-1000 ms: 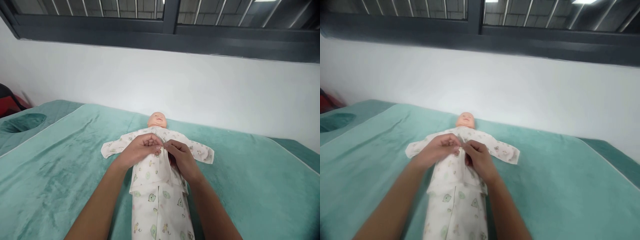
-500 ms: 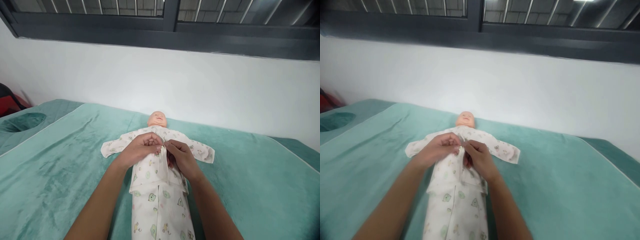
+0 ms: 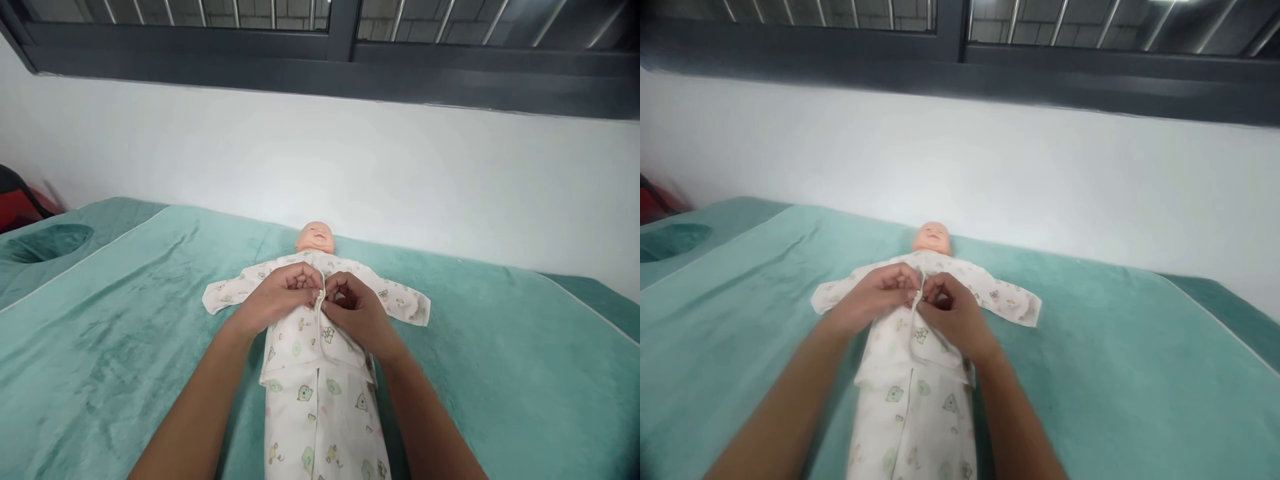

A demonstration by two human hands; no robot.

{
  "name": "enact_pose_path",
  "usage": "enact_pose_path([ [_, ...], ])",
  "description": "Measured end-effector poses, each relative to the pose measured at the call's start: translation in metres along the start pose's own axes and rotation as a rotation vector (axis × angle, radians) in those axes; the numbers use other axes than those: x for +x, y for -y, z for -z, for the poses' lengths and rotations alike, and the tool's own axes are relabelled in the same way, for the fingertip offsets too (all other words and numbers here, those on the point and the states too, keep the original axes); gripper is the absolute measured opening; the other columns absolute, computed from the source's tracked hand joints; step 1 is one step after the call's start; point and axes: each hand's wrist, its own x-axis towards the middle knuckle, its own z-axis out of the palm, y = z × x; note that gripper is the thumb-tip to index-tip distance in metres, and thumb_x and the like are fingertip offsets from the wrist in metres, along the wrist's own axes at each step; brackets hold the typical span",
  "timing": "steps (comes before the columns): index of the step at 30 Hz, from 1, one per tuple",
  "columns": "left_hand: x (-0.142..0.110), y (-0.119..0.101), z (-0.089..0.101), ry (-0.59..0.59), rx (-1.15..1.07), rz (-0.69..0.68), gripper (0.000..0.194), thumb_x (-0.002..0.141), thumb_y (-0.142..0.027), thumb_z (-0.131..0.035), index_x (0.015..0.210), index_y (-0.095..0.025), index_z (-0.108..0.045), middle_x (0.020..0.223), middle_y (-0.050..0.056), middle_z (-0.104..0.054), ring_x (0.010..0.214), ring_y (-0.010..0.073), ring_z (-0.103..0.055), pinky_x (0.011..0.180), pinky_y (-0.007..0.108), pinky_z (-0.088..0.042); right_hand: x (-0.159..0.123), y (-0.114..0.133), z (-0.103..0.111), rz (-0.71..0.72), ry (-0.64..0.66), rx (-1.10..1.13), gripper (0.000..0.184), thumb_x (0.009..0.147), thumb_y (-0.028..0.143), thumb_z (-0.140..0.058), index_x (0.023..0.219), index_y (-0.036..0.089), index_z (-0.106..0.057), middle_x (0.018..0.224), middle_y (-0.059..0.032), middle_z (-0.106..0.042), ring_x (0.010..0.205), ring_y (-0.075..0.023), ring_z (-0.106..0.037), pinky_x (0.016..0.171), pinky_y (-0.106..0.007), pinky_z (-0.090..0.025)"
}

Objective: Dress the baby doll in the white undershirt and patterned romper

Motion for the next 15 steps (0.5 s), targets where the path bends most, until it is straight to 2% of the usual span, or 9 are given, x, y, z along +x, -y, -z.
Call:
enact_pose_path([
  [7, 0.0000, 0.0022, -0.0005, -0.017, 0.042, -0.017, 0.012, 0.084, -0.030, -0.059, 0.082, -0.021, -0.052, 0.070, -0.005, -0.047, 0.063, 0.0094, -0.042, 0.057, 0.021, -0.032, 0.0008, -0.0017, 0.0004, 0.030, 0.006, -0.028, 0.014, 0.078, 0.022, -0.064, 0.090, 0.023, -0.057, 0.078, 0.0035, -0.051, 0.069, -0.0102, -0.048, 0.061, -0.023, -0.039],
  [11, -0.0003, 0.0019, -0.0002, -0.007, 0.102, -0.048, 0.016, 0.086, -0.035, -0.058, 0.084, -0.021, -0.052, 0.071, -0.004, -0.048, 0.065, 0.0102, -0.042, 0.058, 0.022, -0.033, 0.0004, -0.0005, -0.0004, 0.019, 0.002, -0.049, 0.014, 0.079, 0.022, -0.064, 0.091, 0.023, -0.056, 0.078, 0.0040, -0.050, 0.067, -0.0099, -0.047, 0.060, -0.023, -0.039],
  [15, -0.0014, 0.0008, -0.0020, -0.007, 0.174, -0.009, 0.021, 0.083, -0.040, -0.062, 0.086, -0.021, -0.054, 0.076, -0.003, -0.048, 0.069, 0.0113, -0.045, 0.059, 0.023, -0.035, -0.0001, 0.0027, -0.0032, 0.008, -0.007, -0.063, 0.013, 0.080, 0.022, -0.062, 0.090, 0.023, -0.054, 0.078, 0.0037, -0.050, 0.068, -0.0102, -0.047, 0.059, -0.022, -0.038],
])
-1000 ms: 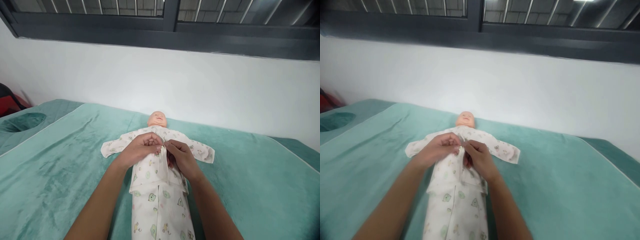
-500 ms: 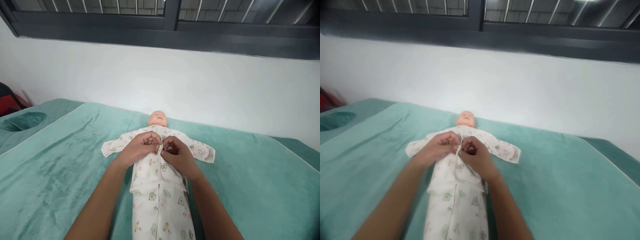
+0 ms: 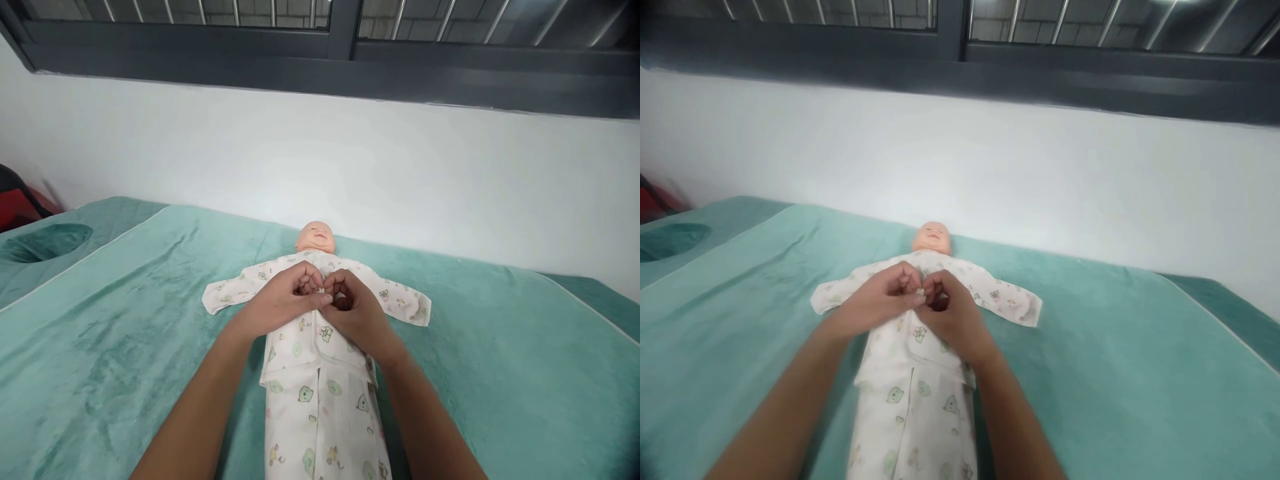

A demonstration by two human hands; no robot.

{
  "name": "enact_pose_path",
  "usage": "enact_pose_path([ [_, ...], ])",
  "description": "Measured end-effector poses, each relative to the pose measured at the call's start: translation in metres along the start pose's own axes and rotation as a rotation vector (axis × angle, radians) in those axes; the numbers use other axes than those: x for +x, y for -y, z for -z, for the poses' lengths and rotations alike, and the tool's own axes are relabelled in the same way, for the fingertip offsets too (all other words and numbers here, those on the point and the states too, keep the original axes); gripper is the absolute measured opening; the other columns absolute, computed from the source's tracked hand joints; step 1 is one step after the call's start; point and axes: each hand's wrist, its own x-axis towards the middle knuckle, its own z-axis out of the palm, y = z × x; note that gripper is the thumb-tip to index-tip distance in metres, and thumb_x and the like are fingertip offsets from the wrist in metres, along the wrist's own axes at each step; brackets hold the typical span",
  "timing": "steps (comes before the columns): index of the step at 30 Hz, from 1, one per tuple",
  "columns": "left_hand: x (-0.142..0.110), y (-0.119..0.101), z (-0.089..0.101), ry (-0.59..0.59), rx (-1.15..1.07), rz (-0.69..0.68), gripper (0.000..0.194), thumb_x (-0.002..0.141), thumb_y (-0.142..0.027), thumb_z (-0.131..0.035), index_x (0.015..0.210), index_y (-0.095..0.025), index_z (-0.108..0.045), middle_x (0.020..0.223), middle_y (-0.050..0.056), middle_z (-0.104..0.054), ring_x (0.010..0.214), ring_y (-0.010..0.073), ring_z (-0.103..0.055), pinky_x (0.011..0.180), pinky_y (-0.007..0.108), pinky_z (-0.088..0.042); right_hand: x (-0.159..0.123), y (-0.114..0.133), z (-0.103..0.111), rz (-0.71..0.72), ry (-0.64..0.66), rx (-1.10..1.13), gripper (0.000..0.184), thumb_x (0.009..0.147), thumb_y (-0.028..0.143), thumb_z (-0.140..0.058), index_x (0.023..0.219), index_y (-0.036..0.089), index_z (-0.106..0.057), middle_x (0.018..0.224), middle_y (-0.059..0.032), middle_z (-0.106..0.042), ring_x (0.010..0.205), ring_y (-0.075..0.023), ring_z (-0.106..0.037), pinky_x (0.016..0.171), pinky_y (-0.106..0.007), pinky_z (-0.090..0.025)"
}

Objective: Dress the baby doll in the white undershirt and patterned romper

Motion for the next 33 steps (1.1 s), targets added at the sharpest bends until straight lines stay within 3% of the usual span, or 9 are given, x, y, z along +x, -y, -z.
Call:
enact_pose_path([
  [6, -0.001, 0.002, 0.002, -0.001, 0.002, 0.008, 0.008, 0.082, -0.025, -0.058, 0.090, -0.022, -0.055, 0.077, -0.003, -0.049, 0.070, 0.0108, -0.046, 0.060, 0.022, -0.036, 0.002, -0.002, 0.000, -0.004, -0.009, 0.023, 0.016, 0.079, 0.023, -0.066, 0.089, 0.023, -0.054, 0.078, 0.0035, -0.049, 0.069, -0.0105, -0.045, 0.061, -0.023, -0.039],
  [10, 0.000, 0.004, 0.005, 0.033, -0.037, 0.016, 0.014, 0.080, -0.021, -0.059, 0.093, -0.022, -0.057, 0.082, -0.002, -0.055, 0.075, 0.0118, -0.052, 0.062, 0.022, -0.038, 0.003, -0.003, 0.004, -0.034, -0.002, 0.048, 0.020, 0.076, 0.018, -0.066, 0.092, 0.023, -0.056, 0.077, 0.0037, -0.049, 0.069, -0.0106, -0.047, 0.063, -0.024, -0.040],
  [16, -0.001, 0.004, 0.002, -0.018, 0.000, 0.021, 0.021, 0.073, -0.011, -0.055, 0.090, -0.022, -0.057, 0.080, -0.003, -0.054, 0.073, 0.0110, -0.052, 0.060, 0.021, -0.038, 0.003, 0.000, 0.008, -0.059, 0.036, 0.109, 0.019, 0.077, 0.017, -0.065, 0.094, 0.023, -0.058, 0.077, 0.0034, -0.048, 0.071, -0.0113, -0.046, 0.064, -0.025, -0.038],
  [26, -0.001, 0.003, 0.003, -0.018, -0.104, -0.016, 0.016, 0.074, -0.013, -0.056, 0.088, -0.021, -0.058, 0.076, -0.003, -0.053, 0.069, 0.0090, -0.049, 0.060, 0.020, -0.038, 0.002, -0.006, 0.013, -0.080, 0.091, 0.209, 0.015, 0.083, 0.029, -0.066, 0.096, 0.024, -0.061, 0.082, 0.0016, -0.051, 0.070, -0.0109, -0.044, 0.061, -0.025, -0.038],
  [33, 0.001, 0.002, 0.004, 0.002, -0.113, 0.004, 0.013, 0.078, -0.020, -0.060, 0.091, -0.021, -0.060, 0.077, -0.003, -0.056, 0.069, 0.0095, -0.050, 0.061, 0.020, -0.038, 0.003, -0.005, 0.014, -0.104, 0.087, 0.234, 0.016, 0.081, 0.026, -0.068, 0.096, 0.024, -0.062, 0.080, 0.0019, -0.052, 0.069, -0.0110, -0.046, 0.060, -0.025, -0.039],
])
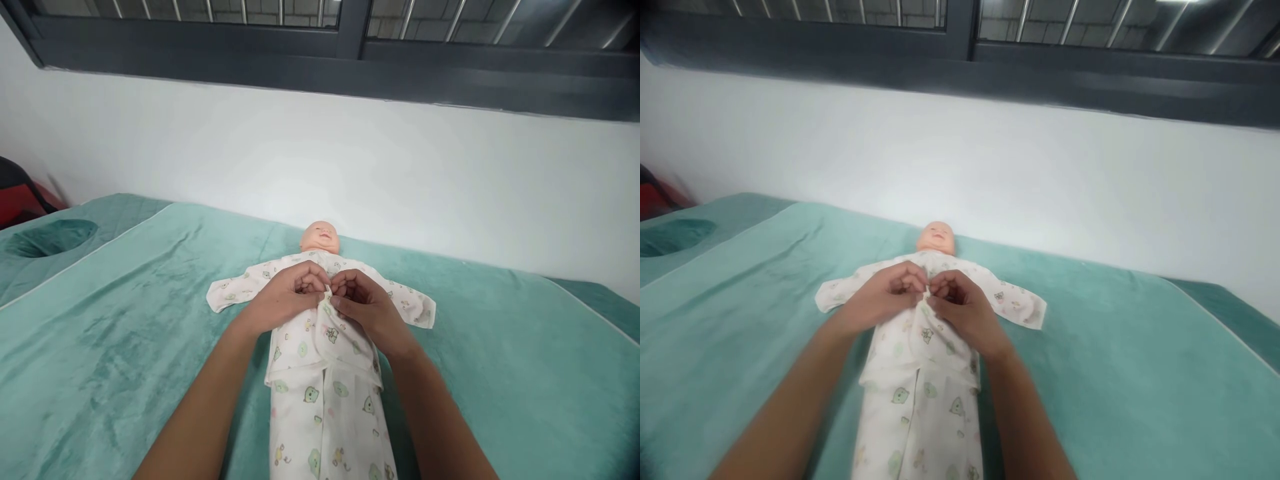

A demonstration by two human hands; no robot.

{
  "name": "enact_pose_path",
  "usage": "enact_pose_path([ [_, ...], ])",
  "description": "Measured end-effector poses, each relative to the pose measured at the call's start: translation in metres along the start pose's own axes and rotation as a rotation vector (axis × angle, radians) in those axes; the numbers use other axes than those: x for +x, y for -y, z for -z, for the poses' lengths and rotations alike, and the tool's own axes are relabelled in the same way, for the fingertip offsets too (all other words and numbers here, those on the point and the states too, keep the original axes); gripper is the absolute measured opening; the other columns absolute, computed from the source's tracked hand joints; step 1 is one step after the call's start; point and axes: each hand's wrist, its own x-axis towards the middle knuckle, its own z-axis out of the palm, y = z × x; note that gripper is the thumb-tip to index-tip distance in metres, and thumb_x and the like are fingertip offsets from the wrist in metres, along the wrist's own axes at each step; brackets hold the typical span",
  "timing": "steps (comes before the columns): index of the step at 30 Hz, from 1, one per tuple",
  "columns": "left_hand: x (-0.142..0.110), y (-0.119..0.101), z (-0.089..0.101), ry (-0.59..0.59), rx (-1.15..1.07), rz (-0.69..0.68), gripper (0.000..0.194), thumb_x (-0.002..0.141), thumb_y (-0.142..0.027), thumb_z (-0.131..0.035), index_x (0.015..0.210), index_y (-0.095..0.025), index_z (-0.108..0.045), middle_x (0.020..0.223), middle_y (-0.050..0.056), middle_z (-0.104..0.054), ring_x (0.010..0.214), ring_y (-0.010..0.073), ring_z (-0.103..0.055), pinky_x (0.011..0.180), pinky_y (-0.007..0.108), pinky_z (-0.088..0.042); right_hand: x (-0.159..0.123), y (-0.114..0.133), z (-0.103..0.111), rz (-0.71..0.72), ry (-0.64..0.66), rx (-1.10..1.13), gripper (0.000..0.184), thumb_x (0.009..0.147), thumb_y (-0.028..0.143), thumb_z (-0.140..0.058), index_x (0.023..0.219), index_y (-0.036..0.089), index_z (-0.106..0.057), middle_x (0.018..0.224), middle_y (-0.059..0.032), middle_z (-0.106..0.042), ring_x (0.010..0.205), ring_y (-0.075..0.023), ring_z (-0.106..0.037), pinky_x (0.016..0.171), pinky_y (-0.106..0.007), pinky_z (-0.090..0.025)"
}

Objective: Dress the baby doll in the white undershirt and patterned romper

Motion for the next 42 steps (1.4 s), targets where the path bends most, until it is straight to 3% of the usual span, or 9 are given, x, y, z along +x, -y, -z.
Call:
enact_pose_path([
  [12, 0.001, 0.001, -0.001, -0.011, 0.052, 0.015, 0.010, 0.082, -0.021, -0.056, 0.090, -0.022, -0.062, 0.073, -0.004, -0.054, 0.063, 0.0088, -0.046, 0.054, 0.020, -0.033, 0.001, 0.001, 0.001, -0.027, -0.001, -0.002, 0.018, 0.078, 0.023, -0.071, 0.095, 0.024, -0.064, 0.087, 0.0007, -0.057, 0.077, -0.0121, -0.051, 0.066, -0.025, -0.042],
  [16, 0.002, 0.000, -0.002, -0.022, 0.054, 0.002, 0.013, 0.087, -0.033, -0.056, 0.089, -0.022, -0.061, 0.068, -0.004, -0.053, 0.062, 0.0095, -0.047, 0.056, 0.021, -0.034, 0.002, 0.001, -0.001, -0.019, -0.028, -0.010, 0.017, 0.078, 0.027, -0.072, 0.092, 0.023, -0.064, 0.081, 0.0015, -0.057, 0.072, -0.0112, -0.051, 0.064, -0.025, -0.043],
  [26, 0.002, -0.002, -0.001, -0.002, -0.012, 0.014, 0.016, 0.083, -0.035, -0.061, 0.091, -0.022, -0.061, 0.066, -0.005, -0.053, 0.063, 0.0101, -0.054, 0.060, 0.022, -0.042, 0.003, -0.001, -0.005, 0.001, -0.077, -0.033, 0.016, 0.080, 0.033, -0.070, 0.090, 0.022, -0.064, 0.076, 0.0017, -0.056, 0.068, -0.0114, -0.049, 0.060, -0.025, -0.041],
  [33, -0.004, -0.009, 0.002, 0.019, 0.107, 0.144, 0.019, 0.084, -0.037, -0.056, 0.095, -0.022, -0.061, 0.057, -0.005, -0.055, 0.054, 0.0114, -0.052, 0.055, 0.023, -0.040, 0.003, -0.007, -0.006, 0.017, -0.162, -0.120, 0.012, 0.084, 0.035, -0.062, 0.089, 0.024, -0.062, 0.057, 0.0060, -0.044, 0.052, -0.0108, -0.042, 0.051, -0.025, -0.034],
  [38, -0.004, -0.005, 0.005, -0.044, 0.218, 0.153, 0.019, 0.082, -0.039, -0.058, 0.088, -0.022, -0.060, 0.054, -0.007, -0.048, 0.047, 0.0099, -0.044, 0.048, 0.022, -0.032, 0.005, -0.013, -0.008, 0.293, -0.265, -0.410, 0.007, 0.085, 0.022, -0.056, 0.082, 0.023, -0.062, 0.089, -0.0014, -0.060, 0.078, -0.0151, -0.053, 0.071, -0.030, -0.042],
  [42, 0.005, 0.015, 0.008, -0.300, 0.490, 0.044, 0.015, 0.085, -0.033, -0.051, 0.085, -0.023, -0.062, 0.061, -0.005, -0.054, 0.058, 0.0130, -0.050, 0.055, 0.024, -0.036, 0.014, -0.027, 0.003, 0.342, -0.322, -0.503, 0.014, 0.089, 0.027, -0.052, 0.098, 0.025, -0.062, 0.107, -0.0037, -0.061, 0.105, -0.0197, -0.053, 0.093, -0.035, -0.041],
])
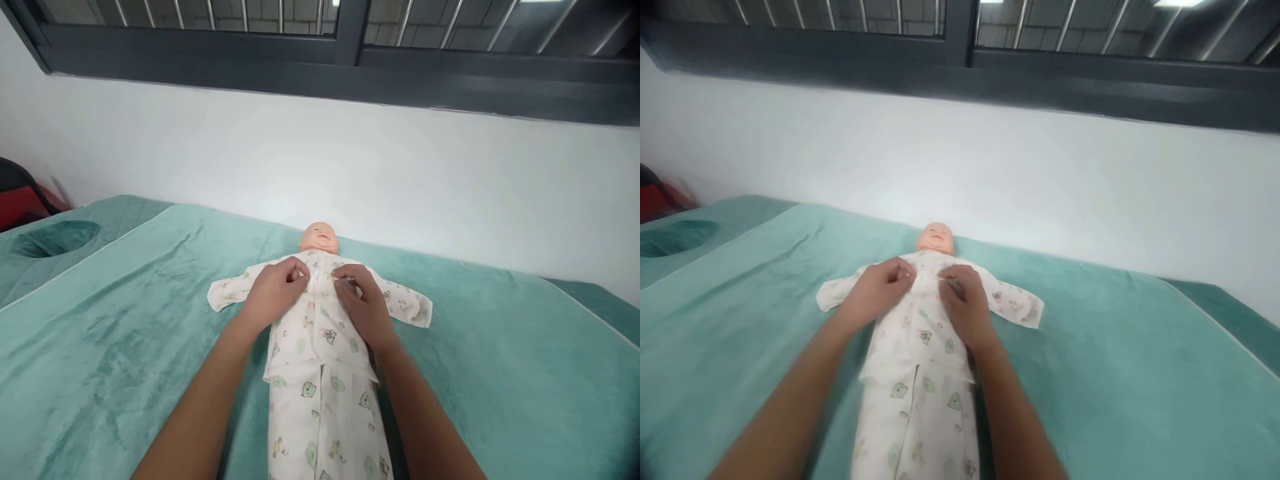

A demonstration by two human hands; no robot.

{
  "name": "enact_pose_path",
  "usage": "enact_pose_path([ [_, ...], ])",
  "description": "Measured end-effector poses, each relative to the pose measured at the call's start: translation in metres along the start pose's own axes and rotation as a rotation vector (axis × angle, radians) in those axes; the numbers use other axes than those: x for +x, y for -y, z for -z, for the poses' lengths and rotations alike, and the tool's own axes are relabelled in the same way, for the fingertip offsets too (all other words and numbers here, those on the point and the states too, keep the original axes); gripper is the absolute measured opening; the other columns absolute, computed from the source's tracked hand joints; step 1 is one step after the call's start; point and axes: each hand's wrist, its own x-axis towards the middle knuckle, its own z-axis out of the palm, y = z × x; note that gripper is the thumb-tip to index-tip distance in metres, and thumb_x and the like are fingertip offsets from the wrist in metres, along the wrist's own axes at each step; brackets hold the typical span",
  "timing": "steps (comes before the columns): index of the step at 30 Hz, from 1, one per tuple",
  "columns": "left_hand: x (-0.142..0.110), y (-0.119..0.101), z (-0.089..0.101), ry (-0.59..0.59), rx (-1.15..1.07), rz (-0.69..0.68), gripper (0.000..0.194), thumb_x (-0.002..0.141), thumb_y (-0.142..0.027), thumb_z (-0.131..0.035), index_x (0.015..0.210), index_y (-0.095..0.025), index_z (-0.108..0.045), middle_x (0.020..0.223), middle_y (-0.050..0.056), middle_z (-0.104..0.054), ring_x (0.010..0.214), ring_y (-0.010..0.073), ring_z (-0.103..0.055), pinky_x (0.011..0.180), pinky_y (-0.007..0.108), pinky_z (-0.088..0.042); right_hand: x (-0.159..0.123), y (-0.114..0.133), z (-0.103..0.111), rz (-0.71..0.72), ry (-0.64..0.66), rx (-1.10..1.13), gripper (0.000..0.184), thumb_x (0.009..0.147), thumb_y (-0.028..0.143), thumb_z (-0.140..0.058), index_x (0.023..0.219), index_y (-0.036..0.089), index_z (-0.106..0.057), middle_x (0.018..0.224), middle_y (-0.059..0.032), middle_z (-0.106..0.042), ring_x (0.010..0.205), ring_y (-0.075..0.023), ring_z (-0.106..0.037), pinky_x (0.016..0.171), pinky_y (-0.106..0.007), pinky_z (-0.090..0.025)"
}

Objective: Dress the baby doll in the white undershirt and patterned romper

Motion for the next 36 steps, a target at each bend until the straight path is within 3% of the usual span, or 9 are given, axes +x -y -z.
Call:
enact_pose_path([
  [5, 0.006, 0.039, -0.015, -0.323, 0.421, -0.088, 0.026, 0.092, -0.027, -0.040, 0.101, -0.019, -0.063, 0.100, 0.009, -0.065, 0.097, 0.0242, -0.056, 0.084, 0.036, -0.042, 0.009, -0.042, 0.015, 0.044, 0.060, -0.325, 0.037, 0.096, 0.036, -0.037, 0.126, 0.021, -0.053, 0.132, -0.0104, -0.056, 0.123, -0.0247, -0.047, 0.106, -0.044, -0.033],
  [9, -0.014, 0.070, -0.006, -0.314, 0.681, -0.029, 0.037, 0.093, -0.030, -0.041, 0.126, -0.022, -0.056, 0.126, 0.011, -0.058, 0.118, 0.0292, -0.048, 0.099, 0.044, -0.035, -0.001, -0.075, 0.061, 0.049, 0.195, -0.742, 0.047, 0.096, 0.039, -0.034, 0.137, 0.020, -0.048, 0.137, -0.0120, -0.055, 0.125, -0.0314, -0.048, 0.105, -0.052, -0.032],
  [13, -0.047, 0.095, 0.017, -0.292, 0.790, 0.109, 0.045, 0.093, -0.032, -0.041, 0.138, -0.024, -0.046, 0.134, 0.012, -0.055, 0.122, 0.0305, -0.047, 0.099, 0.046, -0.036, -0.024, -0.106, 0.125, -0.077, 0.234, -0.852, 0.049, 0.097, 0.044, -0.030, 0.134, 0.021, -0.051, 0.138, -0.0104, -0.055, 0.126, -0.0288, -0.049, 0.105, -0.046, -0.036],
  [17, -0.071, 0.104, 0.033, -0.420, 0.809, 0.320, 0.046, 0.090, -0.041, -0.046, 0.129, -0.018, -0.053, 0.126, 0.016, -0.058, 0.116, 0.0341, -0.050, 0.091, 0.046, -0.042, -0.039, -0.120, 0.162, -0.244, 0.050, -0.874, 0.058, 0.090, 0.058, -0.037, 0.121, 0.014, -0.058, 0.126, -0.0178, -0.061, 0.117, -0.0336, -0.055, 0.095, -0.045, -0.043],
  [19, -0.077, 0.101, 0.035, -0.460, 0.791, 0.376, 0.046, 0.089, -0.044, -0.047, 0.124, -0.017, -0.055, 0.120, 0.016, -0.062, 0.113, 0.0345, -0.052, 0.089, 0.045, -0.042, -0.040, -0.117, 0.166, -0.398, -0.043, -0.827, 0.059, 0.085, 0.064, -0.041, 0.111, 0.015, -0.061, 0.107, -0.0167, -0.068, 0.097, -0.0329, -0.063, 0.079, -0.043, -0.048],
  [22, -0.077, 0.095, 0.035, -0.461, 0.717, 0.399, 0.041, 0.087, -0.039, -0.049, 0.122, -0.019, -0.056, 0.112, 0.013, -0.066, 0.109, 0.0320, -0.056, 0.089, 0.042, -0.042, -0.039, -0.108, 0.159, -0.458, -0.001, -0.700, 0.050, 0.078, 0.060, -0.053, 0.107, 0.020, -0.061, 0.091, -0.0093, -0.070, 0.078, -0.0271, -0.065, 0.068, -0.037, -0.047],
  [27, -0.075, 0.097, 0.035, -0.512, 0.554, 0.394, 0.039, 0.085, -0.030, -0.050, 0.123, -0.022, -0.055, 0.103, 0.008, -0.070, 0.099, 0.0258, -0.063, 0.084, 0.034, -0.044, -0.036, -0.099, 0.142, -0.319, -0.041, -0.387, 0.042, 0.074, 0.044, -0.058, 0.108, 0.020, -0.060, 0.095, -0.0077, -0.069, 0.084, -0.0224, -0.065, 0.079, -0.036, -0.050],
  [30, -0.075, 0.103, 0.036, -0.526, 0.537, 0.384, 0.039, 0.084, -0.026, -0.049, 0.122, -0.023, -0.054, 0.104, 0.006, -0.070, 0.097, 0.0230, -0.064, 0.081, 0.031, -0.045, -0.033, -0.094, 0.139, -0.323, -0.055, -0.208, 0.035, 0.073, 0.041, -0.056, 0.101, 0.021, -0.062, 0.102, -0.0089, -0.070, 0.087, -0.0216, -0.066, 0.082, -0.035, -0.050],
  [36, -0.072, 0.109, 0.049, -0.522, 0.531, 0.346, 0.038, 0.082, -0.020, -0.046, 0.119, -0.023, -0.055, 0.105, 0.005, -0.069, 0.092, 0.0215, -0.064, 0.077, 0.029, -0.045, -0.035, -0.087, 0.150, -0.371, 0.032, -0.351, 0.038, 0.071, 0.043, -0.059, 0.103, 0.024, -0.065, 0.099, -0.0051, -0.070, 0.083, -0.0217, -0.065, 0.077, -0.033, -0.048],
])
